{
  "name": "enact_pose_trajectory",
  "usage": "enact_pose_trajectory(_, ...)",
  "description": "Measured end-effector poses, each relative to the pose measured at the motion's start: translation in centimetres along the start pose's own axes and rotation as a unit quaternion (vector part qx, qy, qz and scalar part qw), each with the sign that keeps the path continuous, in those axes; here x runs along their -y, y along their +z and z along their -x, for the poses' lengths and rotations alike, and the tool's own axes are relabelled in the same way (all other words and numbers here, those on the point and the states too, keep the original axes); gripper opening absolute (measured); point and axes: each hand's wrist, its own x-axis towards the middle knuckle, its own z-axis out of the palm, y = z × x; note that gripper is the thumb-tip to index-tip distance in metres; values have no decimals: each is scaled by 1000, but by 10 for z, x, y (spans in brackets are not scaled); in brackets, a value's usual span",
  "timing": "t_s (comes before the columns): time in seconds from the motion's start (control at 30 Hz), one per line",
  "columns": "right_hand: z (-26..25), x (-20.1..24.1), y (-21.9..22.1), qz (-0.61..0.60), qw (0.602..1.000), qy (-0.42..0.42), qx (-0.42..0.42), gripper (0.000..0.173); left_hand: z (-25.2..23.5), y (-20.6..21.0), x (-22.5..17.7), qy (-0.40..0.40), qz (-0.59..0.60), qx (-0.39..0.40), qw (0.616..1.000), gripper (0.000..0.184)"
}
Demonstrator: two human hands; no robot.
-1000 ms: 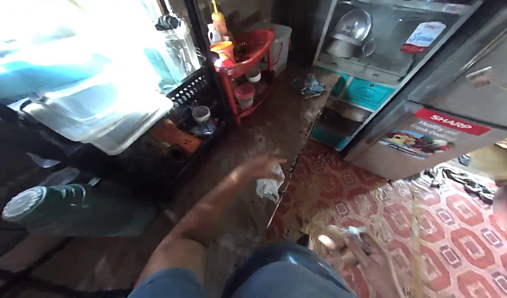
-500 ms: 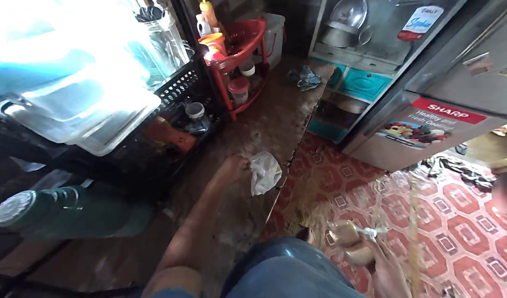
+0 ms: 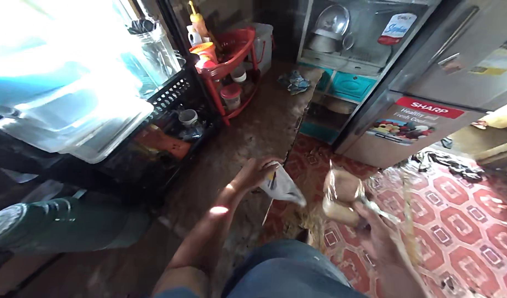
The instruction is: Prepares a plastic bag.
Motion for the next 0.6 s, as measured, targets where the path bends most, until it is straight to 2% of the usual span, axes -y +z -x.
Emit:
enact_pose_trajectory(0.07,-5,4,21,46,992,-105,43,46,0,6,-21,34,22,-6,999,27)
enact_pose_trajectory(0.17,-14,-2,47,155,934,-303,108,36,4,14,-47,80,54,-48,994,25)
enact_pose_trajectory(0.2,-18,-6,52,159,922,-331,119,30,7,17,-54,89,58,-69,992,26)
enact_pose_trajectory(0.27,-18,-13,56,152,918,-346,120,25,15,20,-64,93,71,-91,989,27)
enact_pose_trajectory(0.33,-15,-15,53,155,909,-372,106,27,22,24,-69,102,109,-100,984,27)
enact_pose_trajectory(0.47,-20,-26,37,255,846,-446,144,25,31,30,-75,144,147,-141,968,33)
enact_pose_trajectory(0.53,-17,-37,26,349,821,-416,175,22,31,28,-77,152,154,-147,965,46)
enact_pose_trajectory(0.57,-13,-39,23,414,810,-373,186,25,31,28,-79,142,163,-139,966,53)
enact_pose_trajectory(0.6,-11,-38,24,485,798,-291,207,33,31,28,-79,139,172,-121,968,59)
